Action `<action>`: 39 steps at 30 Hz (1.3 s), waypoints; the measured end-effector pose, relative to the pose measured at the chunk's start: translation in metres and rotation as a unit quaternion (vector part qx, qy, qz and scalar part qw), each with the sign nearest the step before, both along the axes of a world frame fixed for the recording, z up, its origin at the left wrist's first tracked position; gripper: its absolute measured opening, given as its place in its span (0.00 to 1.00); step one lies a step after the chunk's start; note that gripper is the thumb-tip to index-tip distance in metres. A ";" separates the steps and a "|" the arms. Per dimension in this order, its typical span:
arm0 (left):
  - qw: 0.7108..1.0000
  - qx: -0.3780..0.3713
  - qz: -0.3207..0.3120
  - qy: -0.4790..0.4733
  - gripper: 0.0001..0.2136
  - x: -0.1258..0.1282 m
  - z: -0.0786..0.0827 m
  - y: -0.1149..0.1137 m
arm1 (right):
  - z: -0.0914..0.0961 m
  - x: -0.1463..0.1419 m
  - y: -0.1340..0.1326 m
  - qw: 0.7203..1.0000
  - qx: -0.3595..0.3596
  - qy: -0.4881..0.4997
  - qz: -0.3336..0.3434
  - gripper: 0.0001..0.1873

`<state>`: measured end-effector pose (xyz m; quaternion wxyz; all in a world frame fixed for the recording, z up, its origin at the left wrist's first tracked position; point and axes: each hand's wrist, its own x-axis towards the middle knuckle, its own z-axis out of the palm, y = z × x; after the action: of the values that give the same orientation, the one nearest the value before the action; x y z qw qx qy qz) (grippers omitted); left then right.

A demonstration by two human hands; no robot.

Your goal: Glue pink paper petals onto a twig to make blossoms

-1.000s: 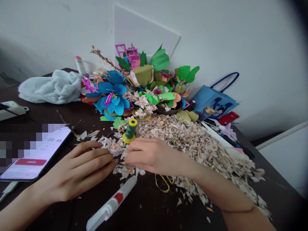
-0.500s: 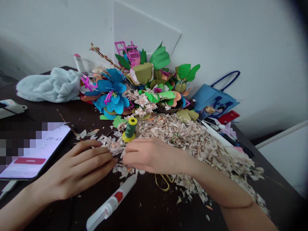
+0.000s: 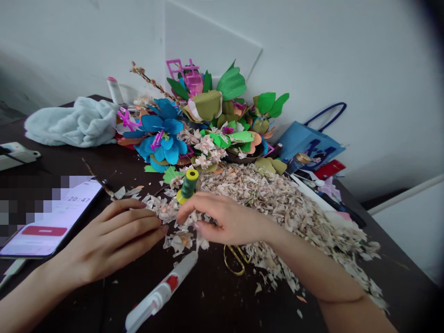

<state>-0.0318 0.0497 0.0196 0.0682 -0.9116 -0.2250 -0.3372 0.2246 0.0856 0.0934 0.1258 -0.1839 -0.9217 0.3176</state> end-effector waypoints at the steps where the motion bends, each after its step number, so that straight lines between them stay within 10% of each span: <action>1: 1.000 -0.002 0.001 -0.003 0.20 0.000 0.000 0.000 | 0.000 0.000 0.000 1.000 -0.018 0.006 -0.007 0.16; 39: 0.995 -0.078 0.037 -0.053 0.23 0.004 0.007 -0.010 | -0.021 -0.008 0.003 0.998 0.027 0.058 0.008 0.17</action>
<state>-0.0275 0.0398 0.0261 -0.0024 -0.8862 -0.2872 -0.3635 0.2164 0.0881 0.0724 0.1810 -0.1541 -0.9226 0.3038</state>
